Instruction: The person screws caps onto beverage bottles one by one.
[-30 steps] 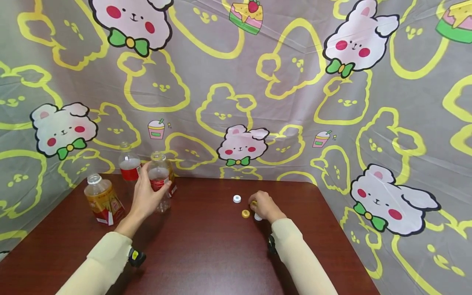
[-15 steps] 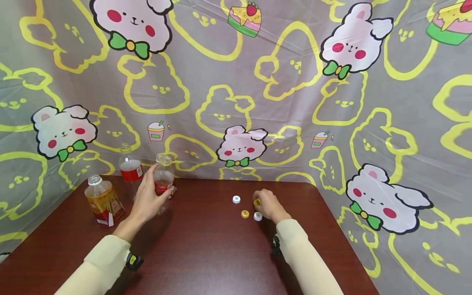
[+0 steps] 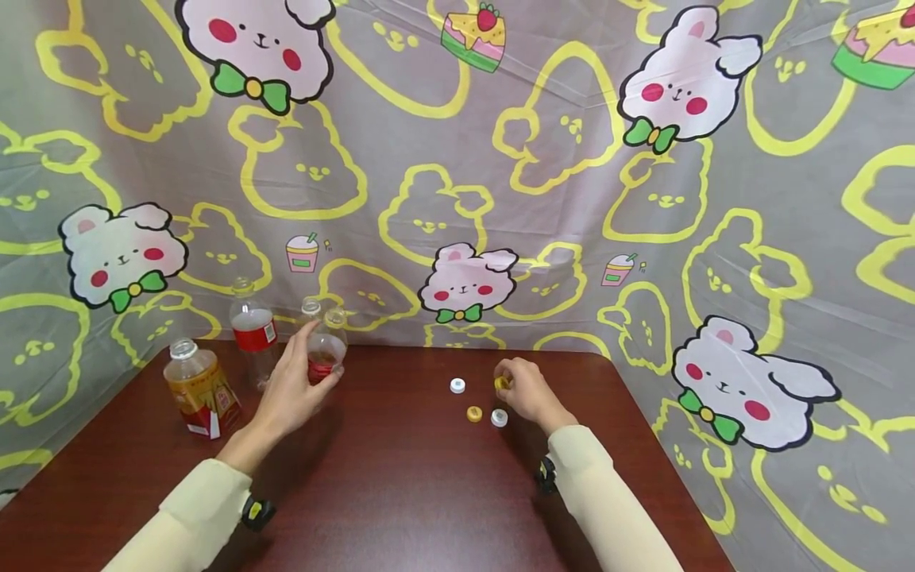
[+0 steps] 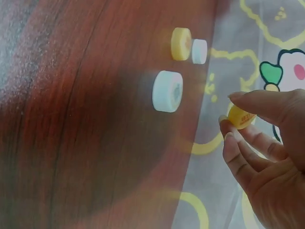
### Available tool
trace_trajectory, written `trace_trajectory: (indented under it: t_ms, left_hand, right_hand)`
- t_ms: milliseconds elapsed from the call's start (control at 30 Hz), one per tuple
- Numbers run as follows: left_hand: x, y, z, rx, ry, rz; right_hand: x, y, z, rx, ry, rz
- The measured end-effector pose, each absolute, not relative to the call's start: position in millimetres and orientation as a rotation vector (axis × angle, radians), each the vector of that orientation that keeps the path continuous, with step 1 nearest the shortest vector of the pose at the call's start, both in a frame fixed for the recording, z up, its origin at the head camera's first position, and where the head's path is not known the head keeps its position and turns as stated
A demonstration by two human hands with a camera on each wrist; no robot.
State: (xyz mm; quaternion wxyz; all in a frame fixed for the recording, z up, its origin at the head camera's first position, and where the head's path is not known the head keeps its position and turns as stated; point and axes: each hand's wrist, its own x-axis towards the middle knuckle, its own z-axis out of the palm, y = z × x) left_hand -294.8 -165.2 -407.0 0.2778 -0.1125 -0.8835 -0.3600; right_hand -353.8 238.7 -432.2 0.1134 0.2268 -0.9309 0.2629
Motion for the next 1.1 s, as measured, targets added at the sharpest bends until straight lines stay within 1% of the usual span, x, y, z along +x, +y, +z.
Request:
trace_trajectory:
  t_ms: [767, 1100]
  left_hand:
    - [-283, -146, -410, -0.470, -2.332, -0.822]
    - [-277, -142, -414, -0.497, -2.351, -0.739]
  right_hand:
    - [-318, 231, -401, 0.684, -2.511, 1.050]
    - [-302, 219, -401, 0.705, -2.500, 1.311]
